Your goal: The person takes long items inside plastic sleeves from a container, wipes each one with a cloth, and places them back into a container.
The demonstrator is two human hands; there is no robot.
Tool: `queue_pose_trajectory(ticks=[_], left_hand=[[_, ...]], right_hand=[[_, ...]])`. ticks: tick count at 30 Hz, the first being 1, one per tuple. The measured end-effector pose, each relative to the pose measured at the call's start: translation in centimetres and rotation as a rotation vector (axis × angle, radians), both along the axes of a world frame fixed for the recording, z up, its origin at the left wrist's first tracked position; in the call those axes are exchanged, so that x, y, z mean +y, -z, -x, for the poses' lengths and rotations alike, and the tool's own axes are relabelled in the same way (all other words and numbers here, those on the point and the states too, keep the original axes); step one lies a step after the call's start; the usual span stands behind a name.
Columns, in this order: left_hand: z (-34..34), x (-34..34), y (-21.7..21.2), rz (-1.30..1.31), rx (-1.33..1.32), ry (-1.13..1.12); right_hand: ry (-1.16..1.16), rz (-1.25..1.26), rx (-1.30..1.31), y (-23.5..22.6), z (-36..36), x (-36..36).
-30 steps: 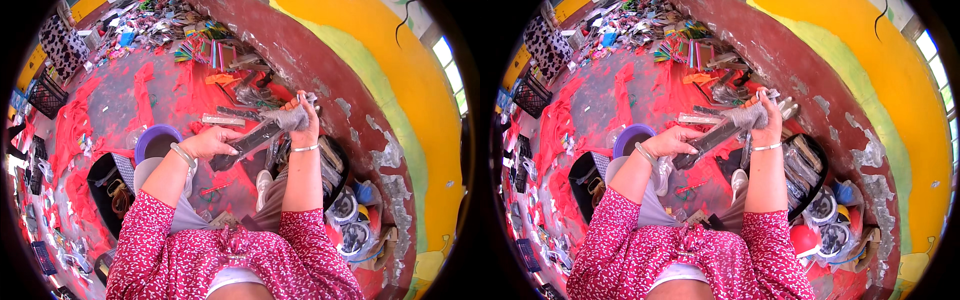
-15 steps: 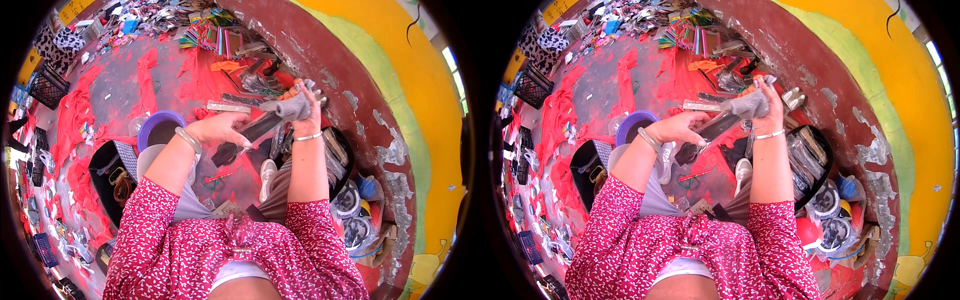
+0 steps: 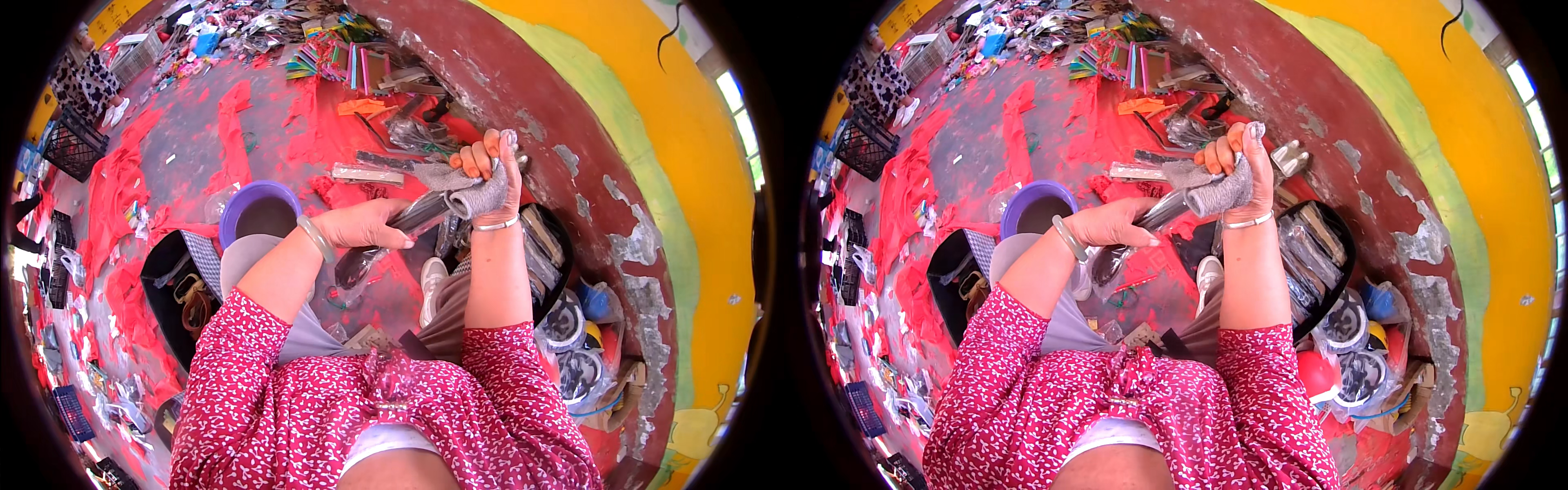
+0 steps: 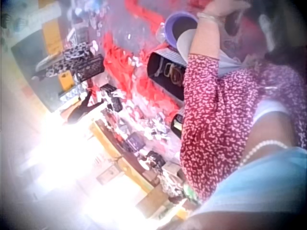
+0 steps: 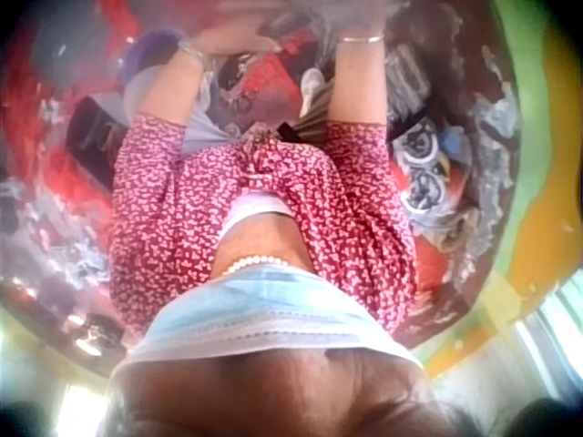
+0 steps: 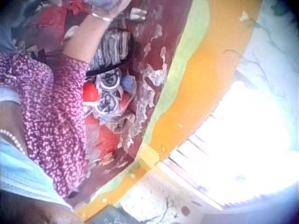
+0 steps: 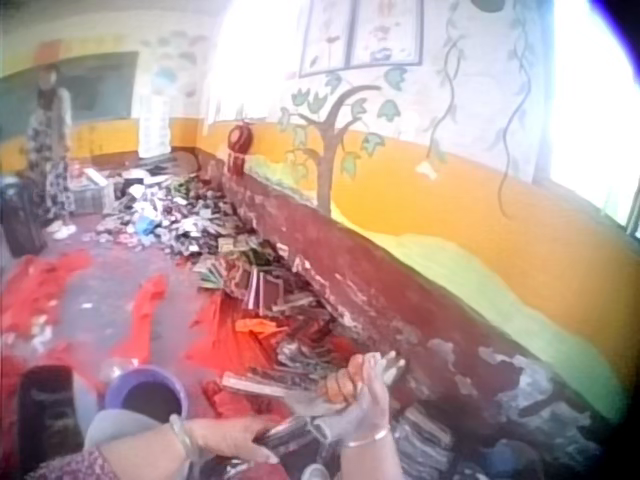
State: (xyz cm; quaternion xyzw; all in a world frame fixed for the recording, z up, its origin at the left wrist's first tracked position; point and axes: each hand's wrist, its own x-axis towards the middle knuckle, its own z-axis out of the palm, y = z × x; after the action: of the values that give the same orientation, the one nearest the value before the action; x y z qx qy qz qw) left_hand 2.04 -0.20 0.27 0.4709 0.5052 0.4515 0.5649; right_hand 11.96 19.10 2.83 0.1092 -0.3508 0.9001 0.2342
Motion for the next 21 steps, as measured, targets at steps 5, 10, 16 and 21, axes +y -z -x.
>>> queue_pose_trajectory(ticks=[5, 10, 16, 21], left_hand=[[-0.1, 0.2, 0.2, -0.020, -0.110, -0.092], [0.8, -0.5, 2.2, 0.007, -0.231, -0.223], [2.7, -0.2, 1.7, -0.124, -0.713, -0.624], [3.6, 0.0, 1.1, -0.238, -0.861, -0.762]], right_hand=[[0.187, 0.228, -0.207, 1.7, 1.0, 1.3], [0.386, 0.524, -0.239, 2.4, -1.0, 7.0], [0.447, 0.484, -0.301, 1.3, 0.2, 4.7], [0.386, 0.261, -0.333, 1.7, 2.5, 0.1]])
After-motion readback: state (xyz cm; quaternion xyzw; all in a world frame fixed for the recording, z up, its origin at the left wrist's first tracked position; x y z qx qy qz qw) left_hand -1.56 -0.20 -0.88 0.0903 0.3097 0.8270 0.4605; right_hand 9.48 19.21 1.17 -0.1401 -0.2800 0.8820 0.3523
